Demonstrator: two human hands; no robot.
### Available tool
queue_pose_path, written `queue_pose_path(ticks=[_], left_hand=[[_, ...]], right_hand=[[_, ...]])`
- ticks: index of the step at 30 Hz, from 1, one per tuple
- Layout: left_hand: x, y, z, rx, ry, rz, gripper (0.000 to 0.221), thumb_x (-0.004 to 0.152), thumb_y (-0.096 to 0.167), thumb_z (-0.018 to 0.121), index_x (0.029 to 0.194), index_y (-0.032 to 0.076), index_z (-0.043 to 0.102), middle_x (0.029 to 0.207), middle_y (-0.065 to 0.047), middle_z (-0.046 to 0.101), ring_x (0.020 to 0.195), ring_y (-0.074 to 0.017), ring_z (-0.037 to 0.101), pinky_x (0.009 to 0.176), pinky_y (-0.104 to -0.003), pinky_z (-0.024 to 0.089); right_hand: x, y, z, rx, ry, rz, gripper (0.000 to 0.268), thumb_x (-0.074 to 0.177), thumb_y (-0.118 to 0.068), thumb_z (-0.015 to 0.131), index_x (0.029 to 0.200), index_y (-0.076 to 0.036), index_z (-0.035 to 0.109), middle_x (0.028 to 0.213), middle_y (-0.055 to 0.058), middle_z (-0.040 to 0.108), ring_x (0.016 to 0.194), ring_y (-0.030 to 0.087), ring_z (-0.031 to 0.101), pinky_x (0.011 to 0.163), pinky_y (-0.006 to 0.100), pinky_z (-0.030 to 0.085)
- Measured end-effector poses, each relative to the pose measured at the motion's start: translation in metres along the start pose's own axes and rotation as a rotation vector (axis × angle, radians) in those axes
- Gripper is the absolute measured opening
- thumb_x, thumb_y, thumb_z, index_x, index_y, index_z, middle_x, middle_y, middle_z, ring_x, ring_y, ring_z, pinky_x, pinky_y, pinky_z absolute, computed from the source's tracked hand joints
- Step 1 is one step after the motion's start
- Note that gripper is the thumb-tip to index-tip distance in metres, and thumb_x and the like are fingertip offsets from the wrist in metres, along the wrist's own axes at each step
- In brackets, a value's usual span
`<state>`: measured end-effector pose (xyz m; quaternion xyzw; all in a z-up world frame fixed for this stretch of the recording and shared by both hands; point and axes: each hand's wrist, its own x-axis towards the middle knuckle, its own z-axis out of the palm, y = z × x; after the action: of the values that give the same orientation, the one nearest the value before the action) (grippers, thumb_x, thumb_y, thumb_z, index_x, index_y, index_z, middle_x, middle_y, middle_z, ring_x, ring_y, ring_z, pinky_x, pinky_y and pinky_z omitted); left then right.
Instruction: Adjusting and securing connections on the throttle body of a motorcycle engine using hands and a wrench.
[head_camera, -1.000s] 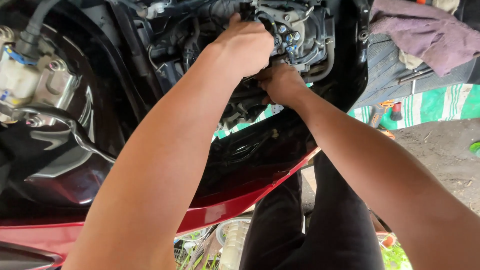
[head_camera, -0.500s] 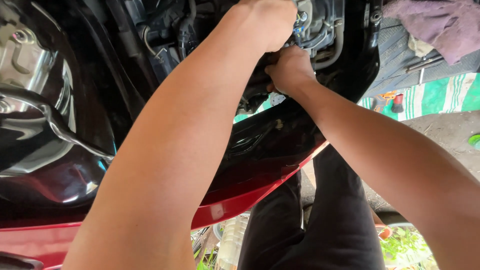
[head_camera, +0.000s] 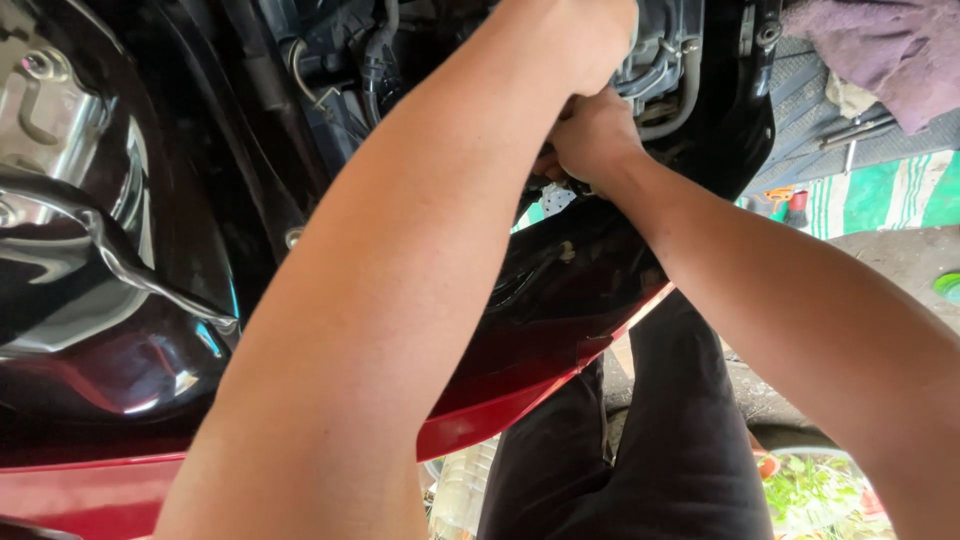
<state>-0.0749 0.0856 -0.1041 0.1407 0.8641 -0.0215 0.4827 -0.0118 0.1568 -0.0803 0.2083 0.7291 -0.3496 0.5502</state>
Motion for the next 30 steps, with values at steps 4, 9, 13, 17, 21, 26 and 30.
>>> queue_pose_path(ticks=[4, 9, 13, 17, 21, 26, 30], left_hand=[[0.002, 0.002, -0.003, -0.004, 0.031, 0.0, 0.02, 0.103, 0.001, 0.062, 0.095, 0.015, 0.074, 0.075, 0.002, 0.06, 0.059, -0.015, 0.041, 0.057, -0.035, 0.038], [0.018, 0.004, 0.006, 0.069, 0.068, 0.002, 0.016, 0.102, 0.001, 0.067, 0.1, 0.013, 0.077, 0.078, 0.001, 0.063, 0.063, -0.0165, 0.048, 0.06, -0.036, 0.042], [0.027, 0.005, -0.004, 0.246, -0.027, 0.039, 0.016, 0.1, 0.001, 0.072, 0.092, 0.014, 0.077, 0.075, 0.002, 0.059, 0.064, -0.0162, 0.047, 0.064, -0.034, 0.043], [0.037, 0.004, 0.003, 0.048, -0.055, 0.004, 0.017, 0.094, 0.003, 0.075, 0.1, 0.019, 0.076, 0.092, 0.002, 0.065, 0.076, -0.0201, 0.06, 0.066, -0.038, 0.05], [0.032, -0.002, 0.011, -0.072, 0.029, 0.005, 0.023, 0.097, -0.004, 0.07, 0.105, 0.013, 0.082, 0.108, -0.006, 0.071, 0.092, -0.028, 0.069, 0.077, -0.04, 0.055], [0.079, -0.006, 0.045, -0.414, 0.201, -0.225, 0.026, 0.098, 0.01, 0.064, 0.077, 0.024, 0.068, 0.068, 0.005, 0.063, 0.064, -0.0176, 0.061, 0.056, -0.038, 0.043], [0.059, -0.01, 0.03, -0.174, 0.152, 0.003, 0.024, 0.104, 0.01, 0.059, 0.103, 0.02, 0.08, 0.117, -0.007, 0.079, 0.117, -0.032, 0.069, 0.114, -0.048, 0.046]], right_hand=[[0.074, 0.037, 0.013, -0.962, -0.011, -0.371, 0.04, 0.091, -0.003, 0.058, 0.059, -0.024, 0.071, 0.07, -0.008, 0.075, 0.09, 0.017, 0.064, 0.067, 0.029, 0.05], [0.109, 0.061, 0.022, -1.379, -0.058, -0.493, 0.04, 0.072, 0.004, 0.074, 0.078, -0.036, 0.066, 0.094, -0.016, 0.067, 0.092, 0.016, 0.059, 0.088, 0.028, 0.041], [0.11, 0.064, 0.026, -1.678, -0.068, -0.528, 0.04, 0.084, -0.015, 0.078, 0.115, -0.038, 0.067, 0.124, -0.018, 0.064, 0.115, 0.018, 0.063, 0.092, 0.029, 0.046], [0.111, 0.067, 0.029, -1.581, -0.033, -0.51, 0.035, 0.085, -0.015, 0.076, 0.111, -0.036, 0.066, 0.12, -0.016, 0.064, 0.112, 0.019, 0.063, 0.09, 0.031, 0.046], [0.113, 0.065, 0.035, -1.459, 0.024, -0.491, 0.028, 0.087, -0.016, 0.073, 0.107, -0.034, 0.065, 0.113, -0.014, 0.064, 0.108, 0.02, 0.063, 0.087, 0.033, 0.046], [0.117, 0.06, 0.042, -1.338, 0.081, -0.472, 0.022, 0.089, -0.016, 0.07, 0.103, -0.032, 0.064, 0.107, -0.011, 0.065, 0.103, 0.022, 0.063, 0.084, 0.035, 0.045], [0.115, 0.066, 0.041, -1.214, 0.143, -0.454, 0.016, 0.091, -0.017, 0.067, 0.099, -0.03, 0.062, 0.101, -0.009, 0.065, 0.099, 0.024, 0.063, 0.081, 0.037, 0.045]])
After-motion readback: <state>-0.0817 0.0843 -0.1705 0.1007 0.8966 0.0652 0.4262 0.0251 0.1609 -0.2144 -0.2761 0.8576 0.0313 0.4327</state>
